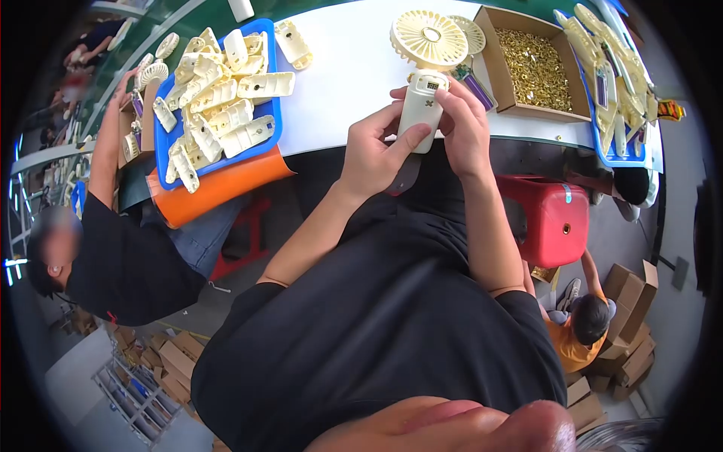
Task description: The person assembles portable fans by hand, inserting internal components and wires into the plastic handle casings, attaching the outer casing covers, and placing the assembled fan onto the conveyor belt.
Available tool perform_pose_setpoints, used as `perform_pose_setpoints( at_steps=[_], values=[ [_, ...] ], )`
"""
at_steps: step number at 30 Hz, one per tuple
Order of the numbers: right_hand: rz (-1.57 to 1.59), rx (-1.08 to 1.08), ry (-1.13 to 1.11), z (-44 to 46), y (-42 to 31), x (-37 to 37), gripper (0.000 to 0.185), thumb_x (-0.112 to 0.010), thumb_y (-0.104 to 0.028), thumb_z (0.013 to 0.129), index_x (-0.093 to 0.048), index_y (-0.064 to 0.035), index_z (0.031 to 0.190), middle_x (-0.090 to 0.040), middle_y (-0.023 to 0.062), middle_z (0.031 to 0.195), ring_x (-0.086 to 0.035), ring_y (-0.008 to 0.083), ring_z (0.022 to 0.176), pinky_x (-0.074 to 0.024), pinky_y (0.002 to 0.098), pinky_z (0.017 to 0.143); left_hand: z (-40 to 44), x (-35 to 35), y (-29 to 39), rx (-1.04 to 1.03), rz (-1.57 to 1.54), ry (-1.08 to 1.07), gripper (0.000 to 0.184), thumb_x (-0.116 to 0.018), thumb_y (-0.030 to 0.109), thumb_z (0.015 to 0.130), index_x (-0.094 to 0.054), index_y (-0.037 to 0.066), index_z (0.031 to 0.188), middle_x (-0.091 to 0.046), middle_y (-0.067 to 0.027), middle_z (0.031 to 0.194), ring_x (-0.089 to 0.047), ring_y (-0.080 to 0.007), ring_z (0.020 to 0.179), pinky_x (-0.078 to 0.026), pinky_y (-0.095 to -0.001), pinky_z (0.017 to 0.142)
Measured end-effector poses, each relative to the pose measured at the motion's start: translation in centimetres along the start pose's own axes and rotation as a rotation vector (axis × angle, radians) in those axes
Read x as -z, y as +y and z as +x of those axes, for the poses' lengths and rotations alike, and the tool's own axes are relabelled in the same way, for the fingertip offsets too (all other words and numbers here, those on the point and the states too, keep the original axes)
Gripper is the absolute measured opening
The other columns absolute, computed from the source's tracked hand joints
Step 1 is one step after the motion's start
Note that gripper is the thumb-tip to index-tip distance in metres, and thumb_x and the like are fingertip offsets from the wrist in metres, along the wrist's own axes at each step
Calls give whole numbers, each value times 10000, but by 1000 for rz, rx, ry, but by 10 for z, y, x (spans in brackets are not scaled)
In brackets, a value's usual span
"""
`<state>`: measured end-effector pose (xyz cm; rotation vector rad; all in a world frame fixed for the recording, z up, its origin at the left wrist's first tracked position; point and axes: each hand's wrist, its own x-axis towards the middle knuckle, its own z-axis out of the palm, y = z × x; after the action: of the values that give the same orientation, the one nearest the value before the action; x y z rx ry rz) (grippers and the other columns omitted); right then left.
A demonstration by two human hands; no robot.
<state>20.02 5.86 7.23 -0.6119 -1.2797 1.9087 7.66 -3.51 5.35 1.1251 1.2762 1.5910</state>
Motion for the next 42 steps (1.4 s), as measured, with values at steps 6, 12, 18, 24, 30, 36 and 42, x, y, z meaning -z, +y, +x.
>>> perform_pose_setpoints(
  at_steps=[6,12,18,24,30,36,42],
  values=[
    [38,90,105,-7,10,-7,338,-472,-209,1045,-601,66,1191,-747,172,994,-724,186,835,-603,324,761,-7,-4,1,-82,298,-38,359,-723,152,985,-643,-65,1260,-745,-115,1025,-709,-142,913,-574,-274,799],
    [100,71,57,-12,6,-5,346,-457,-221,1067,-599,46,1236,-741,153,1046,-717,185,902,-594,328,795,-9,-4,-7,10,74,-22,375,-725,165,984,-652,-69,1268,-750,-130,1019,-700,-134,952,-563,-275,827],
    [-204,193,83,-22,11,4,533,-666,-115,957,-468,27,1432,-611,139,1332,-591,212,1218,-514,409,983,5,-7,-8,-275,545,192,329,-770,188,925,-702,-7,1181,-741,-134,929,-716,-218,805,-561,-331,733],
    [-352,221,131,-6,5,3,610,-739,-86,907,-444,23,1430,-596,103,1310,-601,176,1188,-492,349,985,11,-15,-12,-416,610,210,354,-806,126,859,-692,15,1175,-735,-140,948,-706,-296,836,-566,-372,737],
    [-295,116,101,10,8,14,552,-733,-58,916,-467,42,1389,-620,103,1240,-624,153,1115,-529,314,948,19,-8,-16,-238,338,119,360,-806,139,873,-709,-6,1188,-749,-124,954,-709,-194,780,-566,-332,691],
    [-490,318,187,27,15,2,567,-783,-177,901,-505,2,1361,-655,92,1113,-661,142,963,-553,284,779,36,1,-21,-288,348,118,344,-785,156,900,-705,-11,1190,-727,-132,902,-672,-206,733,-550,-314,666],
    [-505,176,167,35,8,-11,596,-810,-194,875,-506,11,1345,-671,103,1077,-668,160,945,-563,310,750,45,19,-28,-252,303,137,376,-808,147,866,-707,-15,1190,-743,-135,941,-695,-209,746,-556,-318,682]
  ],
)
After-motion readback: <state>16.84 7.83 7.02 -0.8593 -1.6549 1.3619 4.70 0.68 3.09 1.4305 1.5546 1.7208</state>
